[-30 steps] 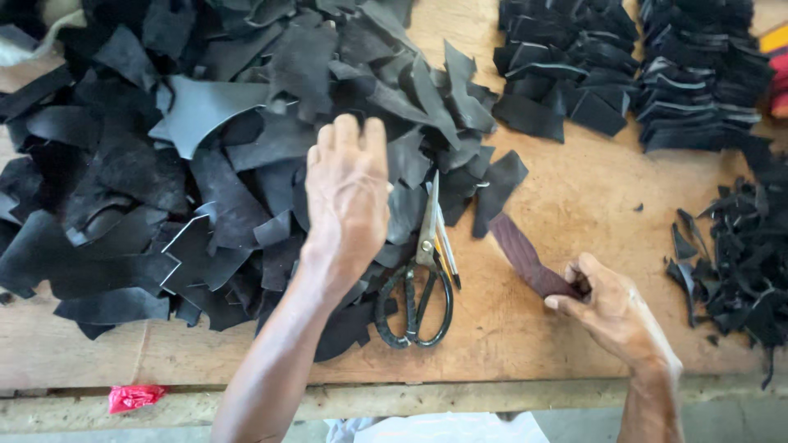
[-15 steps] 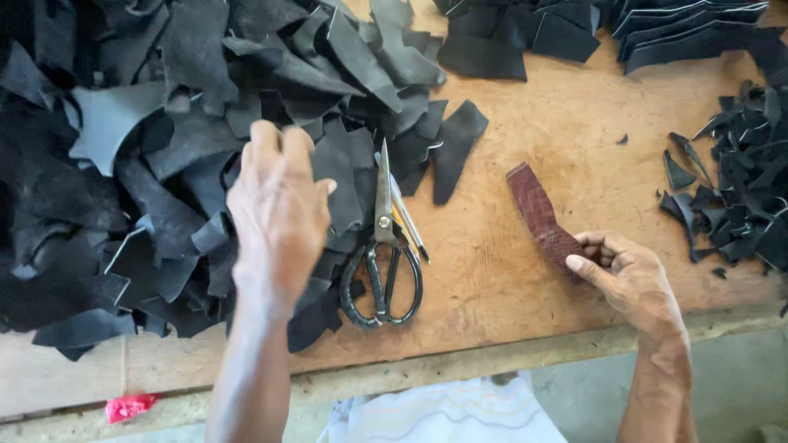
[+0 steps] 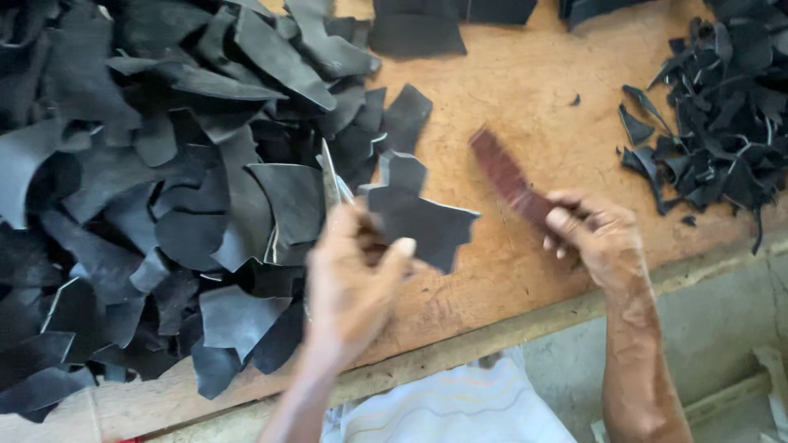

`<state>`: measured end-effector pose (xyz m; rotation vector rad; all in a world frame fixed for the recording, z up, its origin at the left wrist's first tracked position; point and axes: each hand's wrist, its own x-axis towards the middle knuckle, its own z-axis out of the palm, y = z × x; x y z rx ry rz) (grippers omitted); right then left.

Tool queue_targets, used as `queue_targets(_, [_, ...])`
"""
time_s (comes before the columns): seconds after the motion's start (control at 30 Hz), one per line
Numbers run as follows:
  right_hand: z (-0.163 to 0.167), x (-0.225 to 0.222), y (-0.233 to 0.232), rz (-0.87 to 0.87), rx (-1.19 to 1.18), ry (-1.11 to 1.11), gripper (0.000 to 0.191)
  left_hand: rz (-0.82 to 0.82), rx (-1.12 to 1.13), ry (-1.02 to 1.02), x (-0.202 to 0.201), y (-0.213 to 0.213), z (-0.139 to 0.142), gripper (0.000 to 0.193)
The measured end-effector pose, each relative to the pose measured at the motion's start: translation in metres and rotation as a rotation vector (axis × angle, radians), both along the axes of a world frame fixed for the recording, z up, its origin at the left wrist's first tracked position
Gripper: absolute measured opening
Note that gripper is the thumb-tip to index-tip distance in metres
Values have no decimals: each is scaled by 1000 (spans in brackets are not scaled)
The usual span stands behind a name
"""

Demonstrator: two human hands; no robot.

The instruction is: The person marks a black leather piece with a white pen, then uses shears to cut along the marked lines. They trim edges, separate pieces, and align a patterned leather strip against the cut piece, continuing to trim and adjust the leather on a wooden workbench.

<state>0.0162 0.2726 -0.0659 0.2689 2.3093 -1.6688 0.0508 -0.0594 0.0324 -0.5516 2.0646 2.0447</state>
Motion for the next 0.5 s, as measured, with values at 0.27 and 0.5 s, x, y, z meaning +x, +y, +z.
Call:
queue_targets(0.27, [31, 28, 26, -6, -224, -25, 24, -278, -278, -10, 36, 19, -49, 50])
queue_targets(0.5, [22, 34, -13, 6, 72, -126, 18, -278, -615, 483, 13, 15, -61, 61])
